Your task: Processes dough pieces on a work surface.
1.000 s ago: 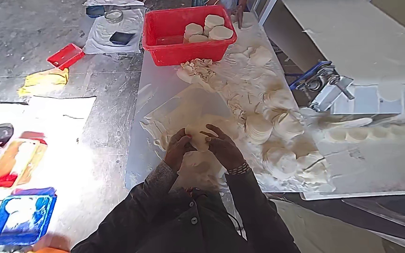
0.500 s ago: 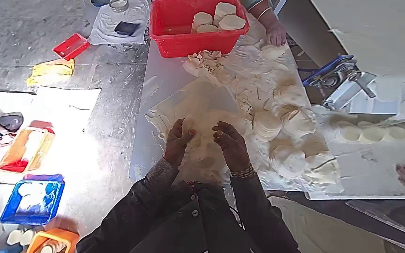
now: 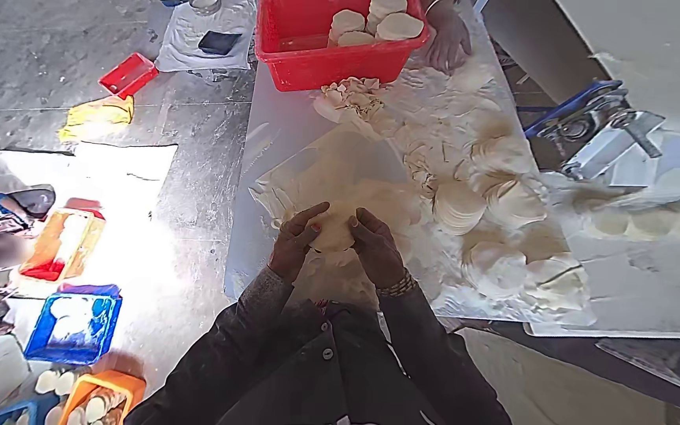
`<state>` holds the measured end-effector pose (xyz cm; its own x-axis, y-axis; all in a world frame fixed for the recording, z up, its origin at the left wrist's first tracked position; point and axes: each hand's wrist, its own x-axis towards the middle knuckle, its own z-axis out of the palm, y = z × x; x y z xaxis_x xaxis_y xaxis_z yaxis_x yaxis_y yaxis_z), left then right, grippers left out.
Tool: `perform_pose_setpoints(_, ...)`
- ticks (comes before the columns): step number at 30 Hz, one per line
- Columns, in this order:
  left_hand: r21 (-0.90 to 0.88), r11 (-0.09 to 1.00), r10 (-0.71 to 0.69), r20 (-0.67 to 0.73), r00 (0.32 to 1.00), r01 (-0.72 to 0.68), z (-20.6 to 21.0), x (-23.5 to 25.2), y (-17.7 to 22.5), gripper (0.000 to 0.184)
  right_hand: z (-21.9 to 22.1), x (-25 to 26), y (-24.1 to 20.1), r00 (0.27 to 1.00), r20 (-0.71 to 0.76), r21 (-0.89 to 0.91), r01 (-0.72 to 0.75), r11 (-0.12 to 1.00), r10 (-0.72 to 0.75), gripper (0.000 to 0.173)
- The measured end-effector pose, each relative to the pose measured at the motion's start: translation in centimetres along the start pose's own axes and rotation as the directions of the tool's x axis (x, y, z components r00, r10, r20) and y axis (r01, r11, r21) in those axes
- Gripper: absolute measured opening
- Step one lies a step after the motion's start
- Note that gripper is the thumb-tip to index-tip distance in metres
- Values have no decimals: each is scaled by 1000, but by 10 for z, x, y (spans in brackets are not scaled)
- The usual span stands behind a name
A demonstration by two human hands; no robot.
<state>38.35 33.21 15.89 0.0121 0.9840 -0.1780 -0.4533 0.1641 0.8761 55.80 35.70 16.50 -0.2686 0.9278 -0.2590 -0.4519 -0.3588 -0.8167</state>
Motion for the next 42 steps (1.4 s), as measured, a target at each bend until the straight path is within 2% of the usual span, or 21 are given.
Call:
perform_pose_setpoints(1, -8, 1000, -4, -13, 1000, 4, -2, -1, -1, 34, -2, 0, 3, 999, 41, 14, -3, 1000, 2, 13)
perform_pose_setpoints(2, -21, 1000, -1, -29, 1000, 1, -4, -3, -2, 33, -2, 2, 5, 997, 79, 17, -8, 1000, 7, 23)
perform_pose_setpoints(4, -39, 999, 15, -67, 998, -17, -8, -4, -4, 34, 0, 3, 7, 997, 75, -14, -17, 1000, 18, 31)
perform_pose_setpoints(8, 23, 999, 39, -126, 991, -36, -13, -7, -6, 35, 6, 5, 6, 999, -44, -128, 23, 991, -29, 10)
perform_pose_setpoints(10, 60, 998, 38, -131, 991, -30, -15, -7, -8, 35, 4, 8, 7, 998, -52, -158, 37, 987, -46, 10)
perform_pose_setpoints(15, -29, 999, -22, -166, 986, 18, -17, -9, -6, 36, 6, 13, 13, 997, -58, -192, 39, 981, -51, 22)
perform_pose_setpoints(23, 23, 1000, 20, -133, 991, -17, -36, -6, 3, 40, 23, 33, 16, 995, -51, -223, 77, 972, -91, 16)
perform_pose_setpoints(25, 82, 996, 37, -118, 992, -27, -40, -1, 6, 45, 26, 43, 16, 993, -20, -287, 104, 952, -115, 16)
perform_pose_setpoints(27, 247, 968, -13, -142, 990, 48, -54, 7, 1, 52, 22, 58, 27, 996, 2, -500, 82, 862, -94, 16)
perform_pose_setpoints(29, 449, 866, -116, -243, 963, 218, -75, 10, -12, 53, 12, 70, 36, 1000, -14, -802, -24, 597, 21, 25)
perform_pose_setpoints(30, 524, 806, -127, -301, 945, 275, -83, 9, -18, 51, 7, 71, 35, 999, -34, -886, -48, 462, 38, 32)
perform_pose_setpoints(32, 586, 751, -84, -372, 924, 305, -94, -1, -24, 46, -10, 61, 34, 993, -47, -965, -15, 262, -113, 34)
perform_pose_setpoints(34, 580, 756, -51, -410, 911, 303, -99, -18, -27, 40, -40, 47, 34, 958, -59, -996, -39, 76, -280, 43)
perform_pose_setpoints(35, 571, 764, -38, -423, 905, 299, -100, -23, -27, 38, -55, 42, 30, 953, -101, -994, -106, -2, -285, 58)
perform_pose_setpoints(36, 569, 770, -20, -432, 902, 290, -99, -26, -28, 36, -67, 39, 24, 958, -174, -979, -192, -61, -230, 75)
perform_pose_setpoints(37, 576, 769, -2, -430, 903, 276, -97, -28, -29, 34, -79, 38, 22, 957, -239, -958, -260, -122, -165, 85)
perform_pose_setpoints(38, 595, 761, 15, -414, 910, 258, -94, -28, -30, 33, -90, 38, 22, 956, -267, -941, -286, -181, -125, 85)
perform_pose_setpoints(40, 660, 723, 56, -350, 935, 204, -81, -25, -34, 33, -106, 40, 25, 966, -198, -953, -229, -197, -164, 58)
perform_pose_setpoints(41, 691, 702, 60, -296, 953, 171, -72, -23, -35, 33, -110, 44, 22, 969, -179, -968, -204, -145, -172, 46)
perform_pose_setpoints(42, 721, 681, 60, -233, 971, 131, -63, -19, -37, 34, -111, 48, 14, 967, -211, -975, -218, -36, -145, 40)
